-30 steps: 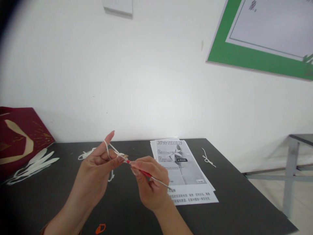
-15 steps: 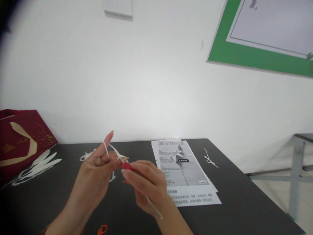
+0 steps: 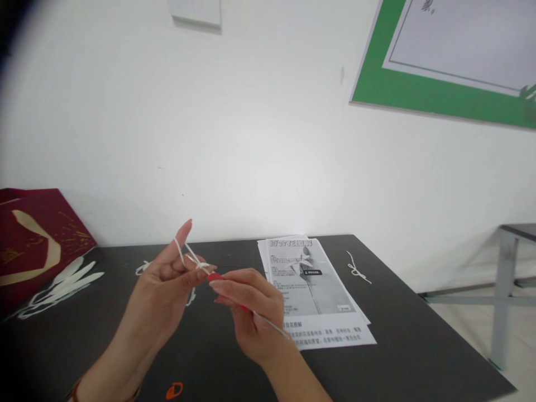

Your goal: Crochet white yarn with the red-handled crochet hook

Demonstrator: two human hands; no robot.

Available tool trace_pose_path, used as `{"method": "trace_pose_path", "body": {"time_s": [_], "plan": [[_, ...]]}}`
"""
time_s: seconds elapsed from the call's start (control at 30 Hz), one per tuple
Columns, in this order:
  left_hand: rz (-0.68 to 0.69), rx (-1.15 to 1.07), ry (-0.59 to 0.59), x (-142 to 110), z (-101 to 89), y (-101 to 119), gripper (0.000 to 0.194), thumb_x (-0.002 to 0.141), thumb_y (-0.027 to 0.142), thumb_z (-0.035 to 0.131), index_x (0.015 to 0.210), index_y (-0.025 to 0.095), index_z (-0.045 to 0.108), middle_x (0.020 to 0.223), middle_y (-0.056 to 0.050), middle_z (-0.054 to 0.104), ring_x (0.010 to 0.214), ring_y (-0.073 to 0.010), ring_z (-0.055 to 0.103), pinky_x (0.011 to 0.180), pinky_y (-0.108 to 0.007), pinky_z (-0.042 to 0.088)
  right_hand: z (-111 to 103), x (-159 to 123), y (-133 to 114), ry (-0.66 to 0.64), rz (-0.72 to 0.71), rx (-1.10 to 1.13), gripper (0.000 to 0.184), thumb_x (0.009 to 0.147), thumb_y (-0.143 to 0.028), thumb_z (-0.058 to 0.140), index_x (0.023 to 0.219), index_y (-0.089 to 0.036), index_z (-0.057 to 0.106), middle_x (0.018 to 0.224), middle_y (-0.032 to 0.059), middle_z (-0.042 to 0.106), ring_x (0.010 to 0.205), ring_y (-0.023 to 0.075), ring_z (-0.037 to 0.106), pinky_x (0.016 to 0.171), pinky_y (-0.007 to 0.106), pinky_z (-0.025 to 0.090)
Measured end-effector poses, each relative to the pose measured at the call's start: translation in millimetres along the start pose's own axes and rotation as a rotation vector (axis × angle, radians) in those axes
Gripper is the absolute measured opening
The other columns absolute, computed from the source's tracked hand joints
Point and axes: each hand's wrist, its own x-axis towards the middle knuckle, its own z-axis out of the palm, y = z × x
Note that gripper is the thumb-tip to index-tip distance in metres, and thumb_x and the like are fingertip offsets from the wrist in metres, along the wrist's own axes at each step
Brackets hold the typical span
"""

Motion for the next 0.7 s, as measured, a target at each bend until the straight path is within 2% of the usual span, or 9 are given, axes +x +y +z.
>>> {"method": "trace_pose_path", "body": {"time_s": [0.1,0.17,0.23,0.33,0.47,0.7], "plan": [[-0.054,-0.055,-0.012,0.9,0.8,0.2,0.081,0.066,0.008,0.076,0.138,0.026,0.044,0.063,0.006,0.061,0.062,-0.0082,0.060,0.067,-0.019,0.050,-1.5,0.4,-1.5,-0.058,-0.188,-0.170,0.043,0.084,-0.002,0.052,0.121,-0.022,0.061,0.102,0.0114,0.070,0.092,0.0219,0.067,0.067,0.032,0.062],[-0.021,-0.029,0.003,0.7,2.0,0.6,0.080,0.066,0.009,0.076,0.138,0.026,0.044,0.063,0.007,0.061,0.061,-0.0075,0.059,0.065,-0.019,0.049,-1.8,-0.2,-3.1,-0.119,-0.331,-0.352,0.040,0.086,-0.007,0.053,0.125,-0.017,0.058,0.101,0.0145,0.070,0.098,0.0253,0.065,0.075,0.039,0.061],[0.043,0.057,0.035,0.2,2.8,1.4,0.083,0.066,0.010,0.076,0.139,0.027,0.043,0.063,0.007,0.061,0.060,-0.0075,0.058,0.064,-0.018,0.049,-1.0,-0.9,-4.3,-0.141,-0.373,-0.452,0.040,0.087,-0.009,0.053,0.127,-0.015,0.056,0.098,0.0144,0.071,0.098,0.0257,0.066,0.079,0.041,0.060],[0.104,0.192,0.051,-0.3,3.1,2.8,0.087,0.064,0.013,0.077,0.142,0.025,0.039,0.062,0.007,0.059,0.061,-0.0088,0.057,0.063,-0.020,0.048,1.0,-1.0,-4.3,-0.078,-0.276,-0.355,0.042,0.086,-0.007,0.054,0.126,-0.020,0.055,0.097,0.0117,0.071,0.089,0.0225,0.067,0.071,0.037,0.060],[0.087,0.250,0.019,-0.2,3.6,3.0,0.087,0.065,0.015,0.076,0.142,0.021,0.038,0.061,0.007,0.058,0.063,-0.0103,0.058,0.066,-0.022,0.048,1.7,0.9,-3.9,0.020,-0.095,-0.179,0.036,0.084,-0.005,0.056,0.114,-0.025,0.061,0.089,0.0084,0.069,0.077,0.0197,0.064,0.062,0.034,0.056],[0.038,0.271,0.008,0.7,1.8,3.8,0.085,0.064,0.016,0.077,0.141,0.024,0.041,0.059,0.008,0.056,0.059,-0.0098,0.054,0.061,-0.021,0.044,-2.0,-2.0,-2.7,0.083,-0.019,-0.071,0.028,0.084,-0.008,0.055,0.106,-0.024,0.062,0.084,0.0068,0.065,0.073,0.0200,0.059,0.060,0.035,0.050]]}}
